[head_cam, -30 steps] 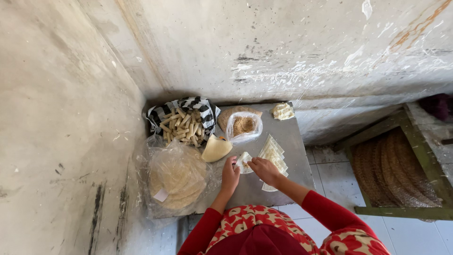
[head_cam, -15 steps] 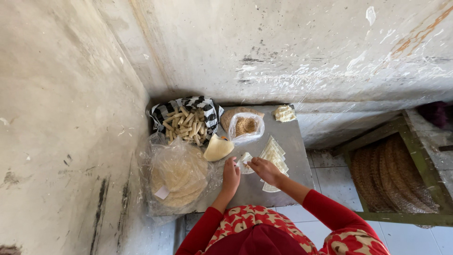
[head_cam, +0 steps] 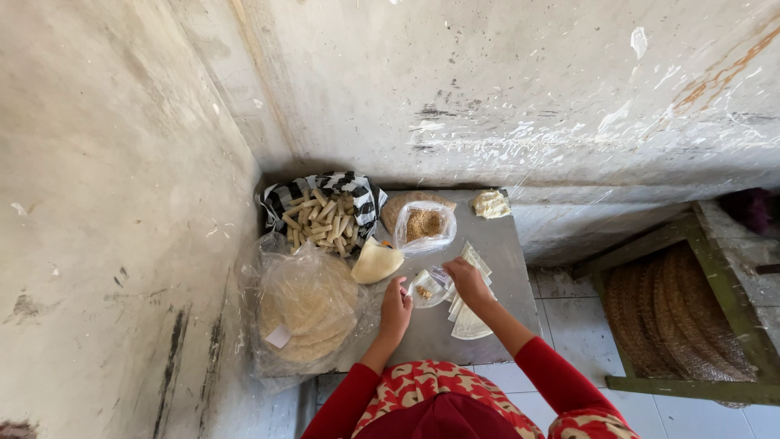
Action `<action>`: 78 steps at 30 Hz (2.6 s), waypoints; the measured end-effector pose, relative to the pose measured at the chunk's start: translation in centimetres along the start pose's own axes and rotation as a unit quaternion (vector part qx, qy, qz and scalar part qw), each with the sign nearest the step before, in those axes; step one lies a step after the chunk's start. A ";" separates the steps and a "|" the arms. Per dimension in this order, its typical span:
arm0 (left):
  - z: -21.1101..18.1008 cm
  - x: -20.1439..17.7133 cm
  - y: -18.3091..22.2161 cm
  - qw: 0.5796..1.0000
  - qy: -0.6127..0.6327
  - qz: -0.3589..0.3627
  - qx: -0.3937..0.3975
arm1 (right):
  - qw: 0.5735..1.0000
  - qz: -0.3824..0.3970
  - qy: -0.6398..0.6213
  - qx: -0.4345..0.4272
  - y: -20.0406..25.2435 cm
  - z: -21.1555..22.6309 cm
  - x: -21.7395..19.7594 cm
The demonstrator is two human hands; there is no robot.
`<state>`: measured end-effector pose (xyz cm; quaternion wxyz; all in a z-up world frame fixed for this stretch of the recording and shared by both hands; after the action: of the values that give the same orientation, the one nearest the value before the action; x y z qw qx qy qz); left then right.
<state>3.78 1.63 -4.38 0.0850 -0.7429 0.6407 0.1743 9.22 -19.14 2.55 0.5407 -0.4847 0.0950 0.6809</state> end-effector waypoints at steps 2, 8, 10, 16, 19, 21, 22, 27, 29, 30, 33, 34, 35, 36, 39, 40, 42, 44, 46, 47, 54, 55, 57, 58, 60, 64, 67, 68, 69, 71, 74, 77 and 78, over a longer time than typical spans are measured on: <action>0.1 -0.1 0.2 1.000 -0.006 0.012 -0.022 | 0.993 0.001 -0.053 0.109 -0.5 -2.2 0.5; 0.8 -0.9 0.9 0.997 -0.046 0.045 -0.049 | 0.957 -0.066 -0.170 0.227 -0.6 -5.2 2.3; 0.9 -1.5 1.5 0.996 -0.050 0.053 -0.052 | 0.974 -0.096 -0.111 0.175 -0.4 -5.0 2.1; 0.4 -2.9 2.4 0.999 -0.034 0.028 -0.005 | 0.977 -0.178 -0.003 0.118 0.4 -2.6 0.8; 0.6 -2.9 2.4 0.999 -0.024 0.023 0.016 | 0.971 -0.208 0.002 0.119 1.3 -0.8 -0.2; 0.7 -2.8 2.5 0.999 -0.011 0.039 -0.007 | 0.968 -0.204 -0.016 0.144 1.9 -0.5 -0.1; 0.7 -2.8 2.5 0.999 -0.004 0.047 -0.019 | 0.968 -0.196 -0.036 0.151 2.0 -0.5 0.1; -0.3 -3.1 2.7 0.998 -0.004 0.062 -0.031 | 0.961 -0.176 -0.158 0.145 1.9 -0.2 0.6; -0.6 -3.3 2.9 0.997 -0.003 0.065 -0.027 | 0.967 -0.176 -0.134 0.122 1.4 1.0 0.0; -0.8 -3.4 2.9 0.998 -0.005 0.067 -0.021 | 0.970 -0.175 -0.123 0.112 1.4 1.8 -0.4; -1.0 -3.5 2.9 0.997 0.001 0.072 -0.015 | 0.978 -0.198 0.038 0.045 1.5 4.0 -1.8; -0.9 -3.5 2.9 0.997 0.006 0.073 -0.015 | 0.984 -0.155 0.024 0.079 1.8 3.9 -1.4; -0.7 -3.5 2.9 0.997 0.001 0.073 -0.024 | 0.987 -0.112 0.011 0.114 2.5 3.9 -0.9; -0.5 -3.5 2.8 0.997 -0.004 0.073 -0.034 | 0.987 -0.068 -0.003 0.148 3.4 3.9 -0.1; -0.1 -3.5 2.8 0.996 0.000 0.066 -0.052 | 0.991 0.008 0.057 0.118 5.5 5.0 1.9; -0.1 -3.5 2.8 0.996 0.005 0.063 -0.056 | 0.992 0.006 0.066 0.110 5.9 5.3 2.3; -0.3 -3.5 2.7 0.997 -0.016 0.057 -0.044 | 0.992 0.004 0.082 0.097 6.5 6.0 3.1; -1.0 -3.8 2.8 0.998 -0.042 0.054 -0.014 | 0.991 0.017 0.092 0.099 6.5 6.2 3.6; -2.2 -4.1 3.0 0.995 -0.070 0.052 0.037 | 0.991 0.015 0.077 0.107 6.4 6.2 3.7; -2.8 -4.2 3.2 0.993 -0.087 0.056 0.048 | 0.992 0.010 0.058 0.113 6.5 6.3 3.7; -4.1 -5.0 3.7 0.979 -0.169 0.072 0.084 | 0.997 -0.064 -0.022 0.037 5.4 9.4 3.0; -4.1 -5.0 3.6 0.977 -0.180 0.076 0.083 | 0.997 -0.058 -0.030 0.043 5.3 9.7 3.0; -4.2 -5.2 3.8 0.976 -0.179 0.081 0.095 | 0.996 -0.045 -0.047 0.054 5.2 10.1 3.0; -4.2 -5.3 3.8 0.975 -0.178 0.084 0.100 | 0.998 -0.040 -0.033 0.037 5.0 10.2 3.0; -4.2 -5.4 3.9 0.977 -0.163 0.075 0.113 | 1.000 -0.029 -0.006 0.003 4.9 10.5 3.0; -4.2 -5.4 3.6 0.979 -0.158 0.052 0.116 | 0.999 -0.028 0.017 -0.011 4.9 11.2 2.9; -4.4 -5.5 3.6 0.978 -0.150 0.042 0.140 | 0.999 -0.043 0.006 -0.012 4.8 11.7 2.5; -4.4 -5.4 3.6 0.975 -0.158 0.043 0.150 | 0.999 -0.040 -0.015 0.011 4.9 11.6 2.6; -4.3 -5.5 3.6 0.972 -0.166 0.044 0.159 | 0.998 -0.037 -0.035 0.034 5.0 11.4 2.8; -4.3 -5.5 3.6 0.968 -0.172 0.045 0.178 | 0.995 -0.062 -0.058 0.058 5.2 10.9 3.0; -4.4 -5.6 3.6 0.965 -0.164 0.045 0.199 | 0.991 -0.086 -0.077 0.075 5.6 10.2 3.3; -4.4 -5.6 3.5 0.966 -0.161 0.045 0.200 | 0.993 -0.083 -0.068 0.057 5.6 10.0 3.7; -4.4 -5.6 3.6 0.966 -0.162 0.046 0.198 | 0.994 -0.079 -0.061 0.048 5.6 10.0 3.8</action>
<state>0.26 4.70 2.12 0.3248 -0.6430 0.6736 0.1654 -0.78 -12.40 2.56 0.6202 -0.4215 0.0559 0.6592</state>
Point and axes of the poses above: each hand's wrist, its own y-axis away from the middle knuckle, its own x-axis out of the palm, z = x × y, the point moved 4 cm from there along -y, towards the middle knuckle, and after that the axes turned 15 degrees about -x, right-handed, at the moved point
